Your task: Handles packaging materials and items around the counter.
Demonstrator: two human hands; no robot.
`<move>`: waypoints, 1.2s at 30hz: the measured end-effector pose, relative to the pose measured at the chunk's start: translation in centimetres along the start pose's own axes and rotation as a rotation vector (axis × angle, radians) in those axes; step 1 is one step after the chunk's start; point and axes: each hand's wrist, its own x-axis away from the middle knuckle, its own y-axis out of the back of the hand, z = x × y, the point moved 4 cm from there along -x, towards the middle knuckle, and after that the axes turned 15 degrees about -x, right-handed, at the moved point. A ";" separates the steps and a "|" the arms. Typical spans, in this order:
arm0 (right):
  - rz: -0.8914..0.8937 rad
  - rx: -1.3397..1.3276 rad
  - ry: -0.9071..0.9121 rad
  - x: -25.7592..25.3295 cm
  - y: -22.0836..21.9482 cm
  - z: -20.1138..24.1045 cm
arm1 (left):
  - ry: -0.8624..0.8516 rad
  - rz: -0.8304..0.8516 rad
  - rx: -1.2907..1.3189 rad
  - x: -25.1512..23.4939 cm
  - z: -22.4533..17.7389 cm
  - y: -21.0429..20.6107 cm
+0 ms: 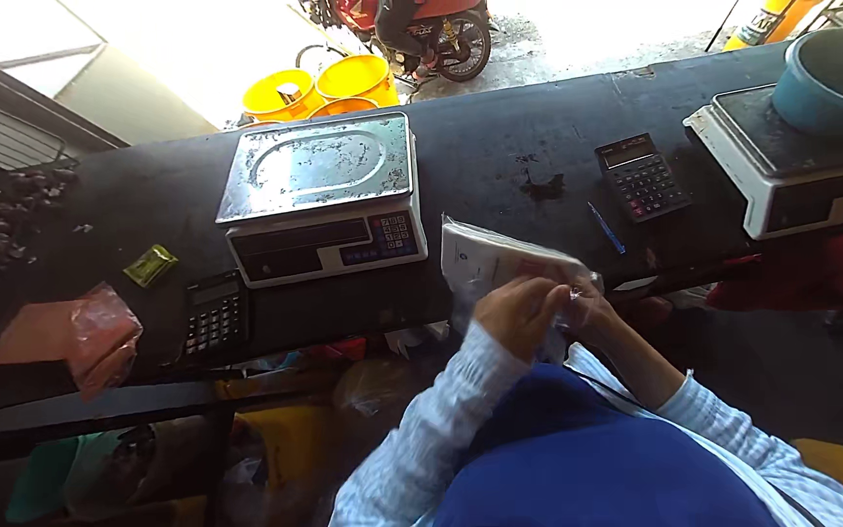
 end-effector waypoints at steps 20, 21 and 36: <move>0.299 -0.679 -0.559 -0.8 -0.4 -2.1 | 0.490 -0.397 -0.276 5.8 11.1 7.7; 0.299 -0.728 -0.542 -0.9 -0.2 -2.0 | 0.559 -0.468 -0.251 6.2 11.8 9.0; 0.379 1.418 -0.098 -9.2 -0.6 -3.6 | 0.907 -0.990 -0.148 18.7 15.9 22.2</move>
